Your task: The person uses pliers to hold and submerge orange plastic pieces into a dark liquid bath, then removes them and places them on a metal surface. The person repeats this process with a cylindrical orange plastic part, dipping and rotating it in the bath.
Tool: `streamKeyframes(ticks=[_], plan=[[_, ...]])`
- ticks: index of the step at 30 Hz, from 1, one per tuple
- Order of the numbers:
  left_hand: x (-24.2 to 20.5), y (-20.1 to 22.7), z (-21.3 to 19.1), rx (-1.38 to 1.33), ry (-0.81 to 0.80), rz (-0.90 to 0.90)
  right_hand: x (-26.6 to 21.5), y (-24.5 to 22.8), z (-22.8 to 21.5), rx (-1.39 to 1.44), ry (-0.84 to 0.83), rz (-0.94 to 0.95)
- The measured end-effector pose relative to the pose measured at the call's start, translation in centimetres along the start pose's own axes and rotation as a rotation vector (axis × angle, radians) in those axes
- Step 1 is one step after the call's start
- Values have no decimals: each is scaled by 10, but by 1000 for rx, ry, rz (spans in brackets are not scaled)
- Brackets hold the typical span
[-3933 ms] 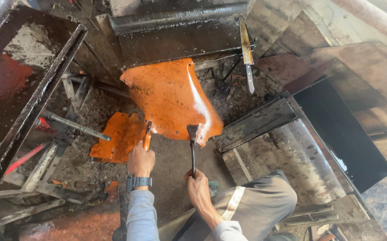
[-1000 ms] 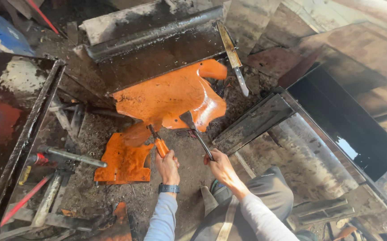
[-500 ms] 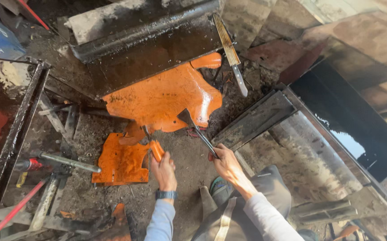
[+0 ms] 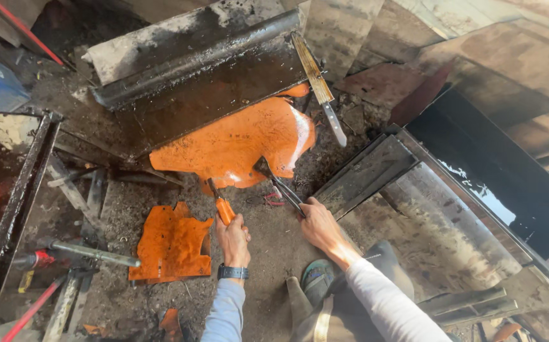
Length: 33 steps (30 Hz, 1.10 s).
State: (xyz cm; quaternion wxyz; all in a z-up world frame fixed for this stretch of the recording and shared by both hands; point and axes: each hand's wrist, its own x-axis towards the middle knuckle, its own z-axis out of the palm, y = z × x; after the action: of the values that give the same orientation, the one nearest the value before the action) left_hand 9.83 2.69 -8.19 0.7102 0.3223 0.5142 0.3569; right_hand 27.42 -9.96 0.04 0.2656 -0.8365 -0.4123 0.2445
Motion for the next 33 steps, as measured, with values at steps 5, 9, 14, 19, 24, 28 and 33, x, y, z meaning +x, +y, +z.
streamKeyframes(ticks=[5, 9, 14, 19, 24, 28, 33], plan=[[-23, 0, -23, 63, 37, 62, -4, 7, -6, -32, -28, -109], [-12, 9, -3, 11, 47, 16, 13, -2, -27, -62, -23, -66], [-3, 14, 23, 42, 41, -14, 42, -14, -57, -192, -57, -41], [-14, 19, 34, -80, 15, 30, 54, -15, -78, -326, -124, -63], [8, 25, 57, -37, 7, -3, 106, 0, -85, -301, -98, -167], [28, 35, 94, -131, 47, 43, 144, 12, -87, -271, -119, -124], [39, 44, 118, -79, 99, 157, 122, 0, -67, 346, -254, 131]])
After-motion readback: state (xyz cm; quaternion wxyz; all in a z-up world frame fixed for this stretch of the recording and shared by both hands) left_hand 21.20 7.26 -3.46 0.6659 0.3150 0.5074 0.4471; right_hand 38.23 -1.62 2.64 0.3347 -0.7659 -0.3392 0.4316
